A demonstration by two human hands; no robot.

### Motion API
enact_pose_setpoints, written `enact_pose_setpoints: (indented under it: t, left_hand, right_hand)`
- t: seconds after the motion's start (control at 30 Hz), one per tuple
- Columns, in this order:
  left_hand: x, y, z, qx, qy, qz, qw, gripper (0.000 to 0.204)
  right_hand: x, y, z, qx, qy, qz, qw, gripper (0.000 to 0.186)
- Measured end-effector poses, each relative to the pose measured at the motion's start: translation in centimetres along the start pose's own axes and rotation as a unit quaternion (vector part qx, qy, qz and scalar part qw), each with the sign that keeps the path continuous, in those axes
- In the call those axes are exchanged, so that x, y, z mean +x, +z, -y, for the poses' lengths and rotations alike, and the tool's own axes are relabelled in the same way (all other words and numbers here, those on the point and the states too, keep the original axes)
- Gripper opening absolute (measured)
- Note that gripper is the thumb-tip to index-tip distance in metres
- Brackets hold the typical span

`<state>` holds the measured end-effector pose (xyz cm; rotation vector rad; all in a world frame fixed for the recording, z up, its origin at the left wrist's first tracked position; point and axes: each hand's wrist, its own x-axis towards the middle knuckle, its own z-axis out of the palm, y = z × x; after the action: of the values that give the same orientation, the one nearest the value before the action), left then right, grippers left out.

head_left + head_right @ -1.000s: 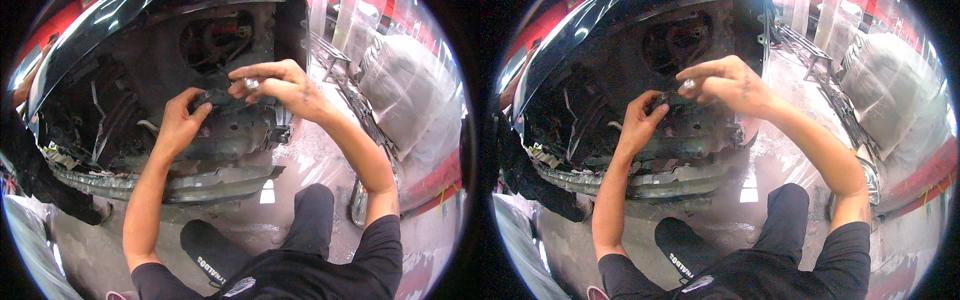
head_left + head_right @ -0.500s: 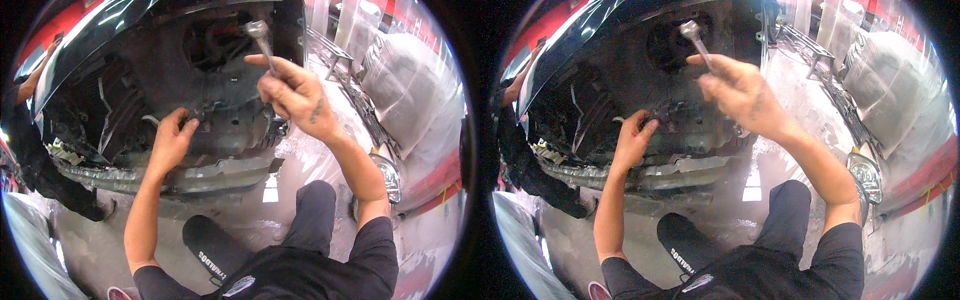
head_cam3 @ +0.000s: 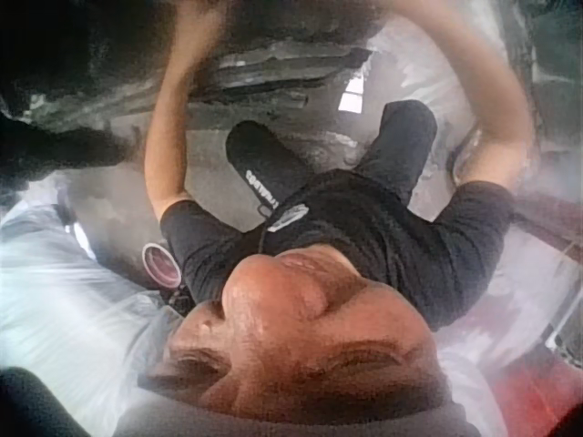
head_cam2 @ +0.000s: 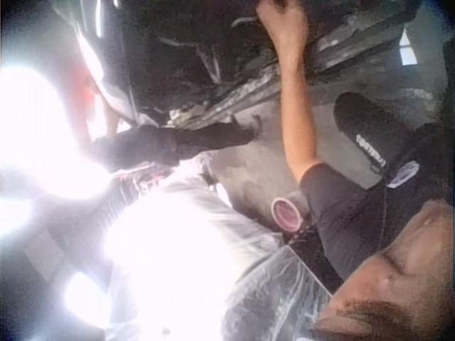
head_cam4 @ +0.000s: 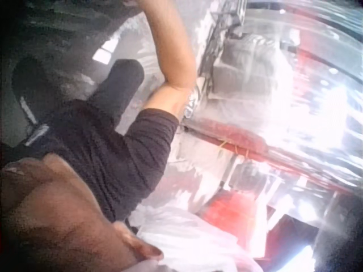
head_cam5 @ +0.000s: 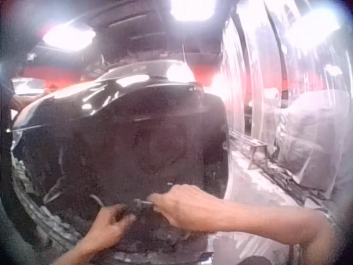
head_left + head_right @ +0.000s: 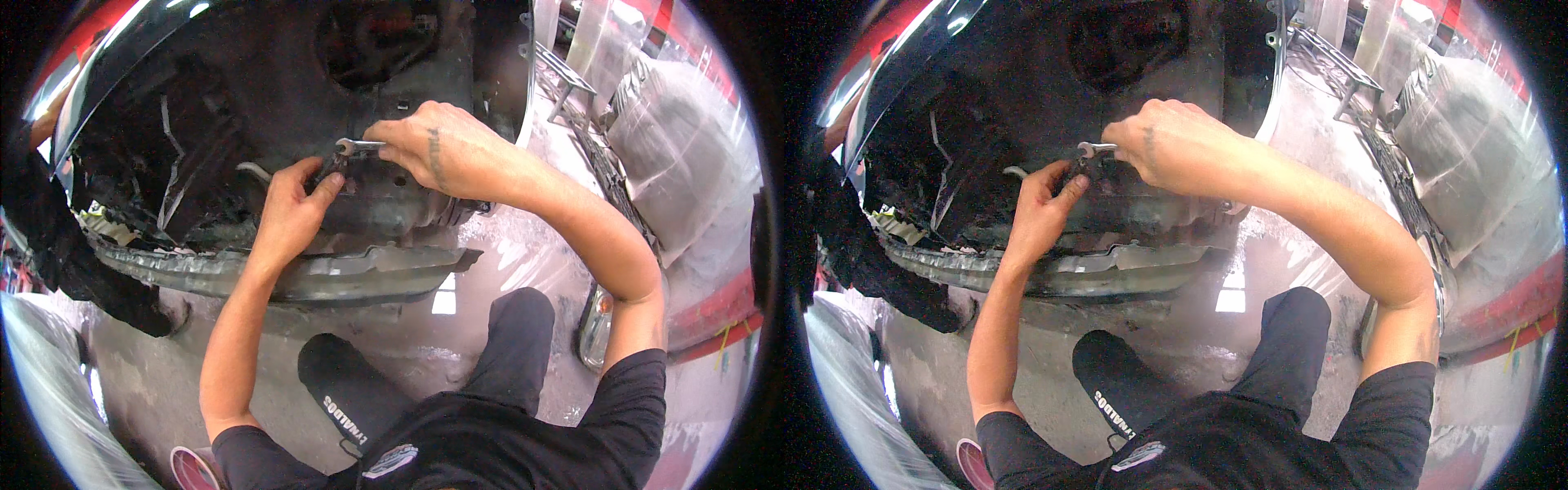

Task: The person retrieves a wrench from a tool bag, walks through a workshop, and kneels at the front of a black car. They use the wrench to loosen and remove bolts from the car's front bumper area, then remove a small plastic clip from the bumper.

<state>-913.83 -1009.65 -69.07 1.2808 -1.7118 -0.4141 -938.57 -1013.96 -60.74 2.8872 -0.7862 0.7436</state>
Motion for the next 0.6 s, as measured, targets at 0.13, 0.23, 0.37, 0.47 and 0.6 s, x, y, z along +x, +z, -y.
enact_pose_setpoints:
  t: [0.13, 0.23, 0.37, 0.47, 0.6]
  left_hand:
    - [0.1, -0.1, -0.2, -0.004, -0.038, 0.003, 0.999, 0.036]
    - [0.3, -0.2, -0.2, -0.009, -0.056, 0.024, 0.998, 0.033]
    - [0.3, 0.0, -0.1, -0.030, -0.017, -0.007, 0.999, 0.032]
    - [0.5, 0.1, 0.0, -0.021, 0.005, -0.004, 1.000, 0.031]
    - [0.6, -0.1, 0.1, -0.012, 0.015, -0.003, 1.000, 0.029]
  right_hand:
    - [0.7, -0.2, 0.5, 0.085, 0.078, 0.054, 0.992, 0.022]
    - [1.4, 0.3, 0.2, 0.053, 0.067, 0.064, 0.994, 0.027]
    - [2.4, 1.5, -1.1, 0.056, -0.025, -0.022, 0.998, 0.032]
    - [3.1, 1.9, -1.9, 0.040, -0.054, -0.001, 0.998, 0.033]
    - [3.7, 1.6, -2.2, 0.068, -0.061, 0.052, 0.994, 0.033]
